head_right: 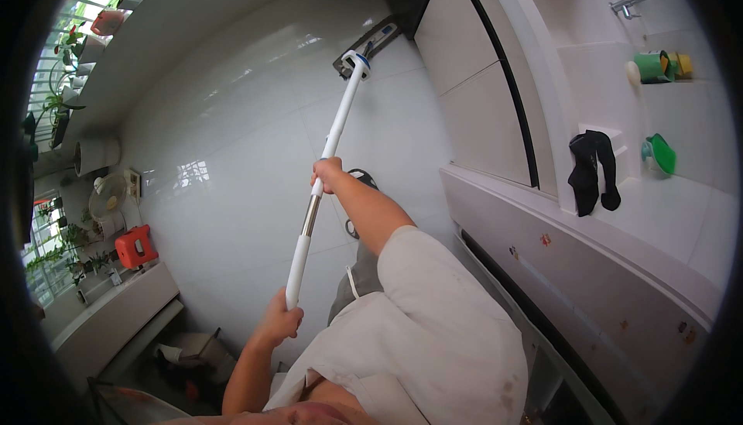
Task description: The person mops the tiled floor using a flat mop, moving a standing fan aside to clean the area beneath it.
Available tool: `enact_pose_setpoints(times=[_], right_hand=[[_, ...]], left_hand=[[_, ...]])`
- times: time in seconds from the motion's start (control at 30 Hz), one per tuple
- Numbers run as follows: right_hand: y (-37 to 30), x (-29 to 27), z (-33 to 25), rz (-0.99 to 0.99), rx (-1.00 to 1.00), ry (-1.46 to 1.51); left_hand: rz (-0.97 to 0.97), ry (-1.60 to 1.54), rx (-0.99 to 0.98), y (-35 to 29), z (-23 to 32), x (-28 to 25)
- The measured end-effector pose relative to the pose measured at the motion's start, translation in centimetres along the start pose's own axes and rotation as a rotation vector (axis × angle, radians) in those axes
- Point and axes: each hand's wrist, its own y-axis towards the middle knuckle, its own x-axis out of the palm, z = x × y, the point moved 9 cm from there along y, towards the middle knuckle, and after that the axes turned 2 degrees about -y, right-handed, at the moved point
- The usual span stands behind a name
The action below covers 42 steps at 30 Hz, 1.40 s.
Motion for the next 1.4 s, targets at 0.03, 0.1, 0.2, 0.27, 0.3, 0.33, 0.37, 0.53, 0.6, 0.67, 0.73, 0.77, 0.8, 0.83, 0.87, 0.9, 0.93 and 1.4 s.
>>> enact_pose_setpoints(times=[0.03,0.1,0.2,0.27,0.3,0.33,0.37,0.53,0.6,0.67,0.73,0.77,0.8,0.83,0.87,0.9,0.93,1.4], right_hand=[[-0.4,0.1,0.1,-0.038,-0.001,0.030],[-4.2,-1.0,4.1,-0.030,-0.006,0.047],[-8.3,-1.4,11.8,-0.042,-0.004,-0.007],[-11.7,-1.3,16.6,0.043,0.095,-0.044],[-11.6,-1.3,16.8,0.064,0.093,-0.031],[-11.4,-1.1,16.5,0.080,0.091,-0.026],[-10.6,-0.8,15.1,0.064,0.063,-0.011],[-1.9,1.2,4.5,0.039,-0.017,0.016],[-0.7,0.5,2.9,0.038,-0.005,0.053],[-0.9,0.3,2.8,-0.080,-0.007,0.081],[-4.4,-0.8,8.9,-0.110,0.007,0.025],[-7.1,-1.5,11.9,-0.029,-0.019,-0.057],[-9.1,-2.8,15.2,0.070,0.024,-0.053],[-11.1,-2.6,17.5,0.106,0.071,-0.066],[-12.3,-3.3,18.8,0.160,0.114,-0.068],[-12.4,-3.1,18.6,0.156,0.121,-0.078],[-11.4,-2.2,17.2,0.130,0.080,-0.046],[-10.1,-3.9,17.0,0.097,0.016,-0.033]], left_hand=[[-0.014,0.009,0.006,-0.5,0.7,0.0],[-0.093,0.201,-0.084,-3.4,1.4,0.2],[-0.124,0.089,0.163,-5.9,-9.9,0.7],[-0.144,0.009,0.069,-8.2,-12.5,-0.4],[-0.110,0.056,0.134,-8.2,-15.4,-1.0],[-0.071,0.097,0.199,-9.0,-13.7,-1.1],[-0.076,0.120,0.006,-8.8,-13.9,-1.5],[0.034,0.075,-0.085,-0.5,-4.7,-2.7],[0.040,0.101,-0.042,0.2,-1.9,-1.8],[-0.006,0.118,-0.076,-0.6,-2.2,-0.6],[-0.041,0.153,0.101,-3.1,-9.7,0.8],[-0.026,0.199,0.361,-3.6,-13.9,1.3],[-0.088,0.026,0.165,-5.7,-12.2,0.9],[-0.113,-0.070,0.054,-7.5,-12.6,0.6],[-0.147,-0.145,-0.051,-8.9,-12.9,0.4],[-0.092,-0.023,0.014,-8.6,-15.9,-0.2],[-0.050,0.085,0.002,-8.1,-16.4,-1.0],[-0.110,0.041,0.210,-8.2,-13.1,1.1]])
